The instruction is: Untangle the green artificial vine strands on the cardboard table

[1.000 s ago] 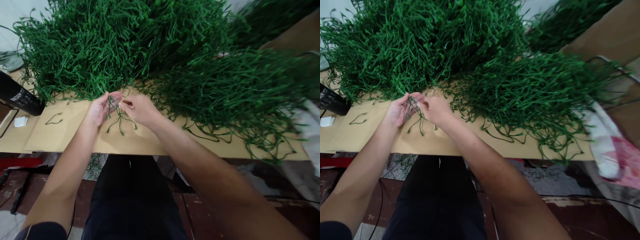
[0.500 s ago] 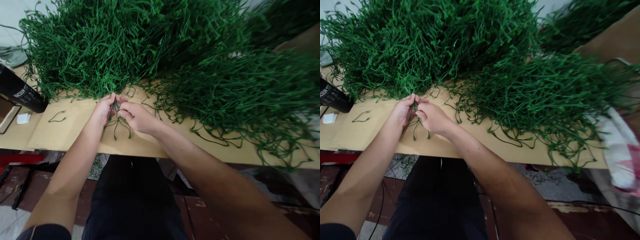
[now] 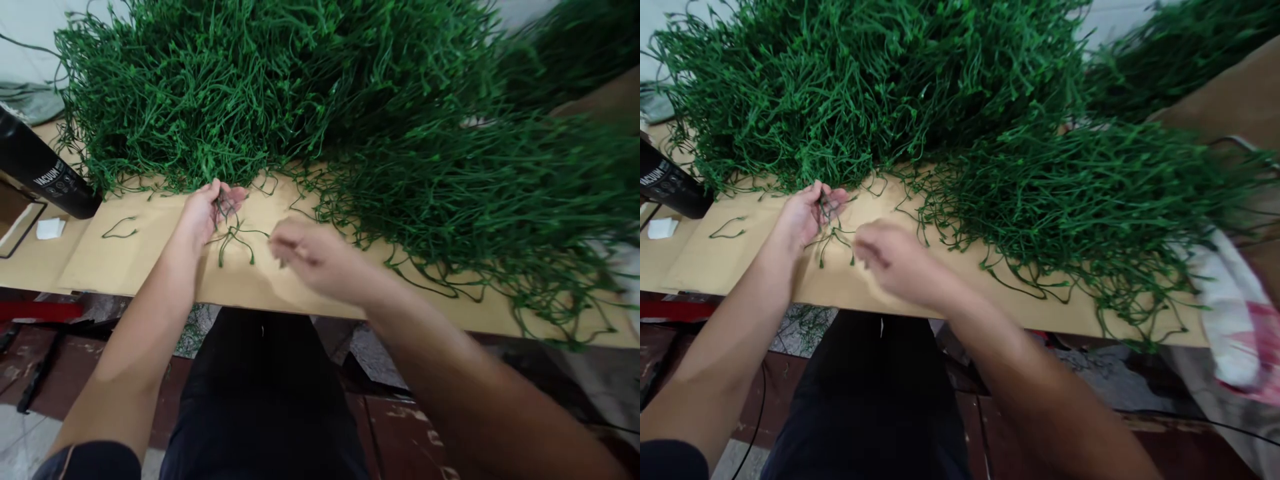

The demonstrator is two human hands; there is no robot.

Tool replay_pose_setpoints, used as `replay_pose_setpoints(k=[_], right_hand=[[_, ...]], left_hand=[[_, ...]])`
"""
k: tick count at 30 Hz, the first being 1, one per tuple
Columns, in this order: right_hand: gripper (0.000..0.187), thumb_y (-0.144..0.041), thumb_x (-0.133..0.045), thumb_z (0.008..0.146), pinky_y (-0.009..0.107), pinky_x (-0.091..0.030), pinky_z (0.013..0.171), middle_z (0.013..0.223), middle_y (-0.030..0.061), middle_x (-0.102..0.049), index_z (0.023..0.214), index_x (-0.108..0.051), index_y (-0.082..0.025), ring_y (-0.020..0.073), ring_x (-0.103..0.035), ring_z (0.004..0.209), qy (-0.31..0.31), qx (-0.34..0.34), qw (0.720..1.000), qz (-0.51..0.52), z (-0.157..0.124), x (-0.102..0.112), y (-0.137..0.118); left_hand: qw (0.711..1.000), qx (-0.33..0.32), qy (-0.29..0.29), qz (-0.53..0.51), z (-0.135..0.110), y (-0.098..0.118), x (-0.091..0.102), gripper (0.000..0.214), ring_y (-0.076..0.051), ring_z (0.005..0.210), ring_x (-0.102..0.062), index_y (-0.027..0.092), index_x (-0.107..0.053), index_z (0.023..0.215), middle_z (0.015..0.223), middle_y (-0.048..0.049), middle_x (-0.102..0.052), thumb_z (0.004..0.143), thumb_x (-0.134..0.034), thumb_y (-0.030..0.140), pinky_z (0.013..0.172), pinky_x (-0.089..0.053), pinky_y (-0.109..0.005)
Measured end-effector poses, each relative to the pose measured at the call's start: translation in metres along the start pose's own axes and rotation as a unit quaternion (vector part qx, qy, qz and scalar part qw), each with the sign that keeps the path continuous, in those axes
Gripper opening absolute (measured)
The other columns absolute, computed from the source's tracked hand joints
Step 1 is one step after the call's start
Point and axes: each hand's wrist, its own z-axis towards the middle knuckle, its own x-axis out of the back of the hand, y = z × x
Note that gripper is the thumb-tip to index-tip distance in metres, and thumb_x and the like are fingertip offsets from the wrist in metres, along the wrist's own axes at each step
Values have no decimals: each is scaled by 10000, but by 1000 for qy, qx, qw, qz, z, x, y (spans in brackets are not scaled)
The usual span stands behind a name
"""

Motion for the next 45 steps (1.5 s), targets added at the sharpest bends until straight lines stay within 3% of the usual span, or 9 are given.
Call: replay_pose_setpoints(k=[5,9,16,27,33,35,38,41,45], right_hand=[[135,-249,-534,784,345,-352,654,642,57,-524,666,-490,-200,183,-479,676,190,-232,924,-237,-3,50,51],[216,-269,-584,761,396,-377,767,875,187,-614,886,-617,-96,272,-524,902,234,-276,873,-328,1,48,64],[215,-274,-496,832,281,-352,643,740,49,-613,782,-661,-146,138,-501,676,127,-159,976,-81,57,-8,41],[176,-105,-387,786,268,-325,666,694,11,-436,634,-363,-189,121,-399,683,86,-83,993,-5,70,-28,41],[184,-104,-377,788,292,-335,727,628,2,-422,621,-380,-181,116,-355,635,-65,93,993,-20,42,-25,3],[177,-94,-380,783,299,-341,752,642,14,-461,635,-437,-173,123,-375,653,-40,111,990,-73,31,-15,-2],[188,-129,-405,809,328,-355,776,702,55,-534,680,-537,-160,154,-430,710,83,-34,976,-198,19,15,17],[147,-194,-519,798,387,-356,837,798,127,-597,781,-640,-111,216,-485,823,154,-198,915,-317,8,45,46],[270,-283,-519,829,412,-369,853,946,173,-620,922,-676,-84,272,-494,960,192,-204,898,-340,3,43,54]], left_hand=[[997,23,-65,18,-7,-3,-4,265,-170,1057,-635,114,-619,838,915,-93,-718,899,-420,279,985,-451,-328],[996,30,-78,28,-6,-4,-9,285,-175,1106,-609,102,-639,904,993,-104,-710,898,-415,278,997,-446,-317],[994,-1,-95,46,-4,-10,-11,263,-157,1002,-642,83,-654,909,950,-105,-713,874,-463,261,958,-464,-287],[998,-4,-37,40,-4,-11,-20,259,-27,402,-451,137,-505,619,505,49,-492,872,-452,150,471,-422,-150],[999,-12,33,-41,1,-2,-11,297,-97,648,-644,166,-408,640,532,27,-537,923,-326,206,752,-533,-267],[999,-4,15,-38,2,-1,-7,271,-115,727,-666,165,-421,676,585,12,-590,924,-340,236,818,-525,-306],[1000,4,-12,-26,0,-2,-5,251,-124,771,-676,161,-439,709,672,-19,-655,924,-355,260,841,-513,-317],[999,6,-31,-35,-2,-5,-8,243,-134,798,-681,159,-448,729,733,-35,-683,925,-357,271,846,-509,-327],[998,15,-47,-32,-1,-5,-11,253,-122,757,-679,158,-454,737,712,-22,-680,931,-339,272,792,-526,-300]])
